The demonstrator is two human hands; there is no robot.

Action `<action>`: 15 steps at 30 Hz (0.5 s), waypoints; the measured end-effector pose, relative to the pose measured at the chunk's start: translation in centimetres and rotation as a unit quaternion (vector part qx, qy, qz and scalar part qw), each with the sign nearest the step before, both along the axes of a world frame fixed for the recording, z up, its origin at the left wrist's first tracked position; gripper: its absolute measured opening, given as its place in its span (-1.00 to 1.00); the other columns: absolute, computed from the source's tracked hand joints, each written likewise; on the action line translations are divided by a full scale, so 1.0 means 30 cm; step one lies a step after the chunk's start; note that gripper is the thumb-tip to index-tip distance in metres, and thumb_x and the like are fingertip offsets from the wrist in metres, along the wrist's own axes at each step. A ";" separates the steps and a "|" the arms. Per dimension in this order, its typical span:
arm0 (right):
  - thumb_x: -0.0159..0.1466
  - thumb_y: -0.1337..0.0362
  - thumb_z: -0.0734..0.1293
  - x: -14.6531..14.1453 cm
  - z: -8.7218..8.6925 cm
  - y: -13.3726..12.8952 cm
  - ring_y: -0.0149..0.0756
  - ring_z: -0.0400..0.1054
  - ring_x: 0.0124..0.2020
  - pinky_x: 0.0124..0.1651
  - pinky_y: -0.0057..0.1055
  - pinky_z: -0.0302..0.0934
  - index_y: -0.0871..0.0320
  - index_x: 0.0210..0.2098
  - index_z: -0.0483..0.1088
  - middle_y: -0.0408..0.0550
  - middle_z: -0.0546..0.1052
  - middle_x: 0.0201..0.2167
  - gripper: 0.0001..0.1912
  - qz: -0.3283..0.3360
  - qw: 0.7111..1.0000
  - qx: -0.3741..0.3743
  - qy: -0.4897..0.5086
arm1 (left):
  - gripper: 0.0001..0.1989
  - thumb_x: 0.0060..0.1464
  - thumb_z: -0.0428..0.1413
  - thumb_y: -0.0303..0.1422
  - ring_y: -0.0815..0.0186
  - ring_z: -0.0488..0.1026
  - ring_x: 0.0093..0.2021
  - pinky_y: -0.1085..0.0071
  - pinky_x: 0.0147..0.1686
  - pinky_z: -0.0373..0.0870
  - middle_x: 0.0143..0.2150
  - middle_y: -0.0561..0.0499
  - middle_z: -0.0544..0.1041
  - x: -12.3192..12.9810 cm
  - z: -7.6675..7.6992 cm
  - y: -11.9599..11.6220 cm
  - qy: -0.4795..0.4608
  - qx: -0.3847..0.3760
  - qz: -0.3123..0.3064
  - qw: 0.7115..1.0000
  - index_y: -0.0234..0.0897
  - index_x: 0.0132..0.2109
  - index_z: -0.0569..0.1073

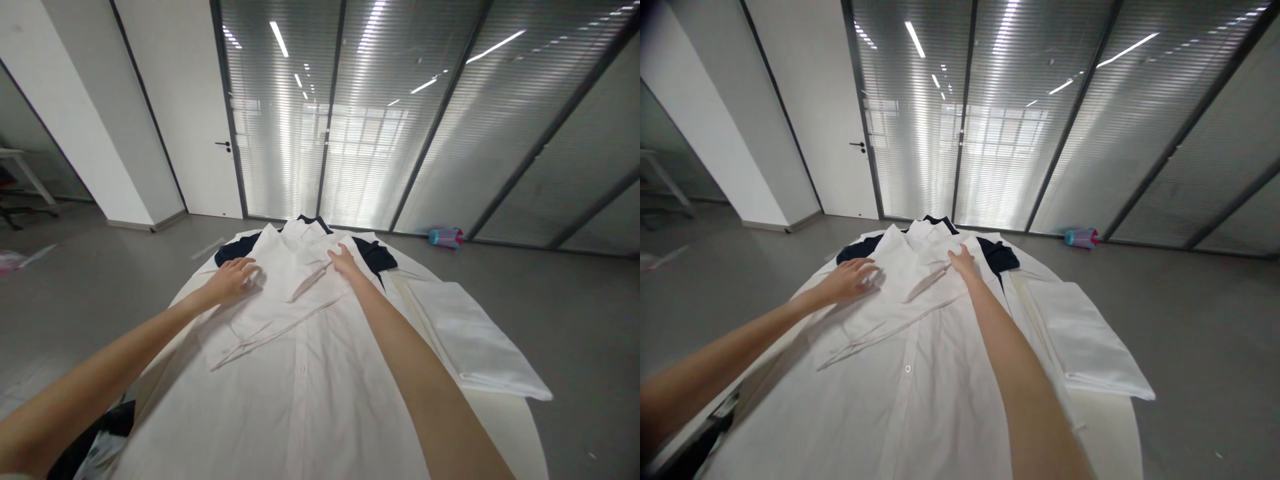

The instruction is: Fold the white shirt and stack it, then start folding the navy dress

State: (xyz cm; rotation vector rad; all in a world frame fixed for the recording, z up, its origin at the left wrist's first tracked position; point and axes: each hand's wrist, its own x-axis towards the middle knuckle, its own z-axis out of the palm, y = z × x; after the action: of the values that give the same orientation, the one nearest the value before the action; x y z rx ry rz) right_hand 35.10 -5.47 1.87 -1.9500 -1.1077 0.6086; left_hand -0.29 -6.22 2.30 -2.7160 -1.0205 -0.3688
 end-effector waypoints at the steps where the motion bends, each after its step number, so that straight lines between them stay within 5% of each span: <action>1: 0.29 0.22 0.30 -0.006 0.005 0.016 -0.07 0.29 0.13 0.04 -0.29 0.27 0.21 0.27 0.18 0.19 0.42 0.11 -0.41 -0.007 1.000 -0.008 -0.010 | -0.56 0.05 0.10 -0.51 -0.03 0.39 0.13 0.05 0.07 0.36 0.15 -0.24 0.42 -0.009 -0.009 -0.002 -0.009 0.005 0.014 1.000 -0.29 0.11 0.42; 4: 0.20 0.37 0.34 -0.012 0.023 0.052 0.06 0.14 0.27 0.26 -0.14 0.08 0.33 0.21 0.24 0.31 0.37 0.16 -0.41 -0.038 0.999 -0.015 -0.010 | -0.80 0.18 0.04 -0.46 0.13 0.46 -0.11 0.20 -0.08 0.42 -0.11 -0.17 0.50 -0.012 -0.047 -0.051 -0.037 0.010 -0.020 0.999 -0.30 -0.07 0.48; 7: 0.11 0.44 0.37 -0.011 0.035 0.063 0.12 0.15 0.27 0.30 -0.06 0.01 0.36 0.08 0.34 0.35 0.37 0.14 -0.48 -0.063 0.998 -0.015 0.007 | -0.81 0.28 -0.02 -0.40 0.22 0.48 -0.19 0.31 -0.15 0.43 -0.23 -0.09 0.51 -0.006 -0.084 -0.115 -0.035 -0.023 -0.100 0.994 -0.26 -0.16 0.49; 11: 0.02 0.52 0.37 -0.013 0.069 0.059 0.02 0.36 0.04 0.08 -0.19 0.28 0.30 -0.22 0.41 0.20 0.52 -0.18 -0.71 -0.071 0.995 0.004 0.072 | -0.75 0.33 -0.06 -0.42 0.23 0.47 0.00 0.29 0.01 0.44 0.03 -0.14 0.50 -0.011 -0.101 -0.149 -0.066 -0.057 -0.137 0.987 -0.25 0.05 0.45; 15: 0.11 0.50 0.34 -0.009 0.205 0.058 -0.31 0.41 -0.35 -0.31 -0.48 0.37 0.18 -0.40 0.31 -0.14 0.40 -0.54 -0.86 -0.042 0.985 0.065 0.154 | -0.62 0.33 -0.09 -0.49 0.15 0.35 0.24 0.17 0.20 0.35 0.25 -0.15 0.41 0.019 -0.068 -0.184 -0.020 -0.072 -0.224 0.972 -0.22 0.23 0.35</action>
State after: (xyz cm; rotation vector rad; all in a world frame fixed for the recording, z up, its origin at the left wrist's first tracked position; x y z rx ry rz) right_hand 34.82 -3.72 8.00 -1.7126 -0.8467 0.7448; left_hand 0.28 -11.73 0.25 -3.0710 -0.4424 -0.4373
